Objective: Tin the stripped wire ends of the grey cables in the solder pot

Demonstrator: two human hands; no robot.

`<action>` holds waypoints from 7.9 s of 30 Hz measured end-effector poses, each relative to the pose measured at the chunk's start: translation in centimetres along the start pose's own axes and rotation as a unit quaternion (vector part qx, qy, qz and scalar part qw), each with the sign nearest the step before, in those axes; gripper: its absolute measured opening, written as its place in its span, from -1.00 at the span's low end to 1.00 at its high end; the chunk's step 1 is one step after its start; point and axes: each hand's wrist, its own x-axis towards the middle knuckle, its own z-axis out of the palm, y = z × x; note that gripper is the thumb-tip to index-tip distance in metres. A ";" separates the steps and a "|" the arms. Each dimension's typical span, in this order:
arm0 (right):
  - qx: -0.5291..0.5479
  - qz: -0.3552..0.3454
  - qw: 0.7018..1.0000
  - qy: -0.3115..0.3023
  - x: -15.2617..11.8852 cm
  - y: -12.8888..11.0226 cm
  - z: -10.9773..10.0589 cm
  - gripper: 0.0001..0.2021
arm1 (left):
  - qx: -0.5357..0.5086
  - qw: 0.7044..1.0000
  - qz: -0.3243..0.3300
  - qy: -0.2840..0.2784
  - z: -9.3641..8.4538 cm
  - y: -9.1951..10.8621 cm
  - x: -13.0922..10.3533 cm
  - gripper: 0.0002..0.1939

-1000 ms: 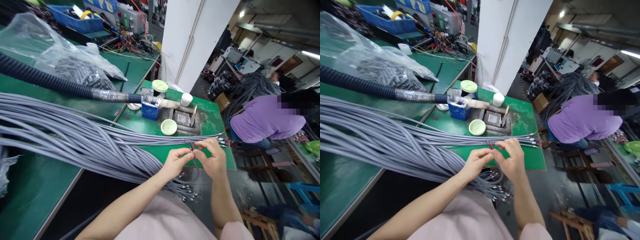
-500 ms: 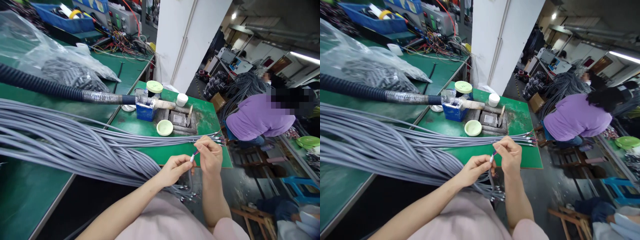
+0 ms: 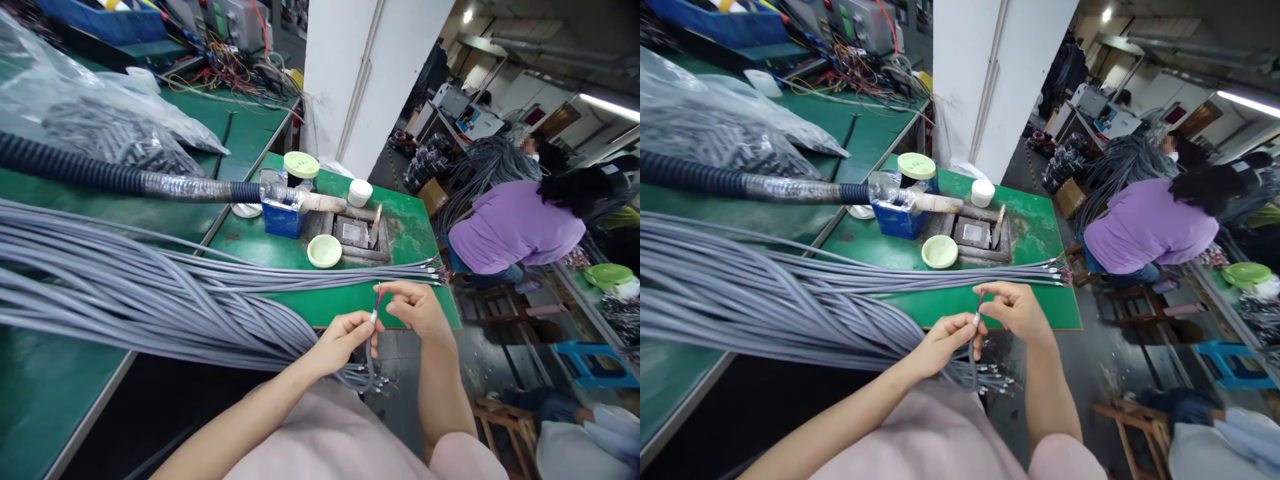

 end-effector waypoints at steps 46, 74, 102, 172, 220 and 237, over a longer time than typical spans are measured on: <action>-0.109 -0.253 0.951 0.138 0.0 2.7 6.1 -0.91 | -0.209 0.973 -0.010 0.094 -3.6 0.2 -2.4 -0.72; 0.017 -0.071 0.991 0.110 2.6 1.0 6.9 -0.80 | -0.088 0.993 -0.014 0.075 -3.0 -0.8 -2.1 -0.64; -0.241 -0.466 0.847 0.080 2.7 3.3 4.7 -0.63 | -0.015 0.984 0.063 0.165 -3.4 3.3 -1.9 -0.67; -0.501 -0.241 0.818 0.150 20.7 1.6 -2.5 -0.71 | 0.485 0.714 0.349 0.366 -9.3 4.0 -3.3 -0.89; -0.005 -0.026 1.000 -0.004 -6.3 6.8 8.3 -0.73 | 0.216 0.976 0.009 -0.005 -2.2 1.3 -1.7 -0.53; 0.128 0.002 0.992 -0.022 -6.5 8.5 9.1 -0.67 | 0.196 0.979 -0.027 0.058 -2.1 0.4 -1.7 -0.62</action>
